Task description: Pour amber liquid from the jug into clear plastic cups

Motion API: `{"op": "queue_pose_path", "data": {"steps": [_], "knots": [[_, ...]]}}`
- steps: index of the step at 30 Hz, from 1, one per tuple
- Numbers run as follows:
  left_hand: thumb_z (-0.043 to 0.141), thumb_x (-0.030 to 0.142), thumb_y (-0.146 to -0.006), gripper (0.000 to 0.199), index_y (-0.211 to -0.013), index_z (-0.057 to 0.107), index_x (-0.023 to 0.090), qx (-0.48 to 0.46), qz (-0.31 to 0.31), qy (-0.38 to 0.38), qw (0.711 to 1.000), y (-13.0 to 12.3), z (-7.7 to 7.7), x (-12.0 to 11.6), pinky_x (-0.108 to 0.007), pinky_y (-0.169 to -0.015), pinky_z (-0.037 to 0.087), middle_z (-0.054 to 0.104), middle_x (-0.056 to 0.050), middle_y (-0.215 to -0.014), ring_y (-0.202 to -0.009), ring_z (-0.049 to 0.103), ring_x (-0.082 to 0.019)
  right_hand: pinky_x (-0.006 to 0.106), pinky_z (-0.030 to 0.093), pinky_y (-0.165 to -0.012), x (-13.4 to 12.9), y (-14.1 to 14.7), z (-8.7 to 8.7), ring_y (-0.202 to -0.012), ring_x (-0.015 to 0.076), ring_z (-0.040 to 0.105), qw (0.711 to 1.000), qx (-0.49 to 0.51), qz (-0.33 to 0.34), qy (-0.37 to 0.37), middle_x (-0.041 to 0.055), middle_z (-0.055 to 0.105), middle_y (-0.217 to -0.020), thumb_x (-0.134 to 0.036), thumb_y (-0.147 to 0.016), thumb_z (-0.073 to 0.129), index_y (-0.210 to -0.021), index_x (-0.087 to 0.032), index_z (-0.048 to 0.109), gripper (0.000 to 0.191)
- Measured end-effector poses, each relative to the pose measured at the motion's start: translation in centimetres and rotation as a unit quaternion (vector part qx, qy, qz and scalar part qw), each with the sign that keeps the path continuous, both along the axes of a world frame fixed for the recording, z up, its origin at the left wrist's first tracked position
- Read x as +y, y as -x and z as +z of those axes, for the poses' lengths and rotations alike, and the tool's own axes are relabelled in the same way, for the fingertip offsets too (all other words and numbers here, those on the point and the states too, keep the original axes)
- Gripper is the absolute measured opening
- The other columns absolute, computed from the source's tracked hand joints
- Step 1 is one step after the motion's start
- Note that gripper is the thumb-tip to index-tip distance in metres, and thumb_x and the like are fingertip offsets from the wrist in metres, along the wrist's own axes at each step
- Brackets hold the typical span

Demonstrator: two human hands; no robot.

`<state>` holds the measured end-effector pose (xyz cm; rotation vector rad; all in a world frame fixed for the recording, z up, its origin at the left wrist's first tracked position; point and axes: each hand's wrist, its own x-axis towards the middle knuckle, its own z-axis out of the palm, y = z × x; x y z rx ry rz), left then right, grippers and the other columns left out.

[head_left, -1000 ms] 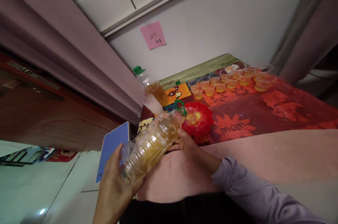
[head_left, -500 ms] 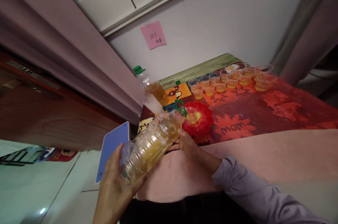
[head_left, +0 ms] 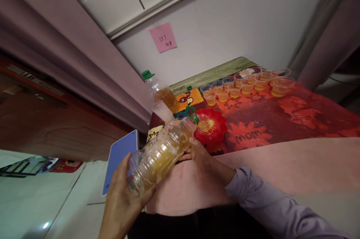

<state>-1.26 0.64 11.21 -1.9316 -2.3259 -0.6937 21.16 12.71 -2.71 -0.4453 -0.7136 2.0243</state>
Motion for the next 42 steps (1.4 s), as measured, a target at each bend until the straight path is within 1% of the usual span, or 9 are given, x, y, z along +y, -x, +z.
{"op": "queue_pose_path", "data": {"steps": [4,16,20,23,27,31,35,38,42], "knots": [[0.089,0.071,-0.064,0.12,-0.166,0.049,0.022,0.004,-0.004,0.002,1.0,0.0,0.1,0.0,-0.07,-0.116,0.055,0.064,-0.021,-0.156,-0.139,0.065,-0.048,0.067,0.063,-0.099,0.0,0.2,-0.2,-0.108,0.038,0.082,1.0,-0.001,-0.006,0.004,0.0179,0.082,-0.124,-0.082,-0.092,0.061,-0.143,-0.022,0.061,0.079],[0.089,0.074,-0.063,0.121,-0.165,0.049,0.024,-0.01,0.001,0.004,1.0,0.0,0.1,0.1,-0.069,-0.115,0.056,0.063,-0.021,-0.156,-0.139,0.066,-0.048,0.069,0.064,-0.1,0.0,0.4,-0.3,-0.116,0.0396,0.08,1.0,0.001,-0.014,0.013,0.0174,0.081,-0.124,-0.079,-0.095,0.06,-0.143,-0.023,0.061,0.074],[0.091,0.07,-0.063,0.122,-0.167,0.046,0.023,-0.037,0.004,0.015,0.999,0.1,-0.4,0.0,-0.07,-0.119,0.052,0.059,-0.022,-0.161,-0.142,0.064,-0.048,0.065,0.067,-0.095,0.0,0.4,-0.3,-0.107,0.0373,0.082,1.0,-0.015,-0.022,0.011,0.0169,0.081,-0.126,-0.078,-0.095,0.062,-0.143,-0.022,0.061,0.074],[0.093,0.069,-0.063,0.123,-0.167,0.045,0.025,-0.071,0.005,0.004,0.997,-0.1,-1.3,0.2,-0.07,-0.123,0.049,0.058,-0.021,-0.162,-0.146,0.061,-0.048,0.058,0.07,-0.088,0.0,0.3,-0.3,-0.101,0.034,0.082,0.998,-0.033,-0.056,0.012,0.0156,0.079,-0.129,-0.074,-0.095,0.066,-0.145,-0.024,0.061,0.071],[0.095,0.064,-0.068,0.123,-0.17,0.037,0.027,-0.144,0.006,-0.008,0.99,-0.5,-3.5,0.6,-0.068,-0.128,0.044,0.052,-0.02,-0.168,-0.154,0.054,-0.045,0.046,0.07,-0.08,0.5,-0.1,-0.3,-0.109,0.0324,0.079,0.995,-0.026,-0.098,-0.019,0.0127,0.076,-0.137,-0.069,-0.093,0.074,-0.146,-0.029,0.063,0.068],[0.096,0.06,-0.069,0.127,-0.172,0.029,0.028,-0.206,0.004,-0.044,0.977,-0.6,-6.8,0.6,-0.064,-0.132,0.041,0.045,-0.021,-0.172,-0.159,0.049,-0.044,0.039,0.067,-0.079,1.1,-0.8,0.1,-0.113,0.0306,0.076,0.993,0.024,-0.105,-0.039,0.013,0.075,-0.14,-0.071,-0.091,0.073,-0.144,-0.028,0.069,0.069],[0.094,0.059,-0.071,0.124,-0.171,0.029,0.027,-0.269,0.028,-0.049,0.961,-0.6,-10.7,0.0,-0.061,-0.131,0.043,0.044,-0.021,-0.173,-0.159,0.049,-0.043,0.042,0.066,-0.087,1.2,-1.2,0.5,-0.122,0.0308,0.071,0.996,0.057,-0.063,-0.034,0.0141,0.074,-0.145,-0.07,-0.091,0.074,-0.138,-0.026,0.074,0.065],[0.099,0.062,-0.059,0.129,-0.166,0.037,0.025,-0.351,0.061,-0.088,0.93,-0.2,-13.5,-0.5,-0.062,-0.125,0.049,0.057,-0.021,-0.161,-0.149,0.059,-0.044,0.044,0.065,-0.095,0.9,-1.3,0.7,-0.13,0.0309,0.068,0.996,0.069,-0.017,-0.049,0.0126,0.072,-0.149,-0.07,-0.09,0.077,-0.135,-0.028,0.077,0.061],[0.102,0.057,-0.055,0.129,-0.164,0.041,0.025,-0.425,0.085,-0.107,0.895,0.4,-15.6,-0.9,-0.061,-0.124,0.049,0.061,-0.019,-0.157,-0.146,0.062,-0.043,0.046,0.063,-0.101,0.4,-1.2,0.8,-0.138,0.0309,0.066,0.992,0.064,0.038,-0.099,0.0111,0.072,-0.15,-0.074,-0.091,0.076,-0.135,-0.031,0.077,0.062]]}}
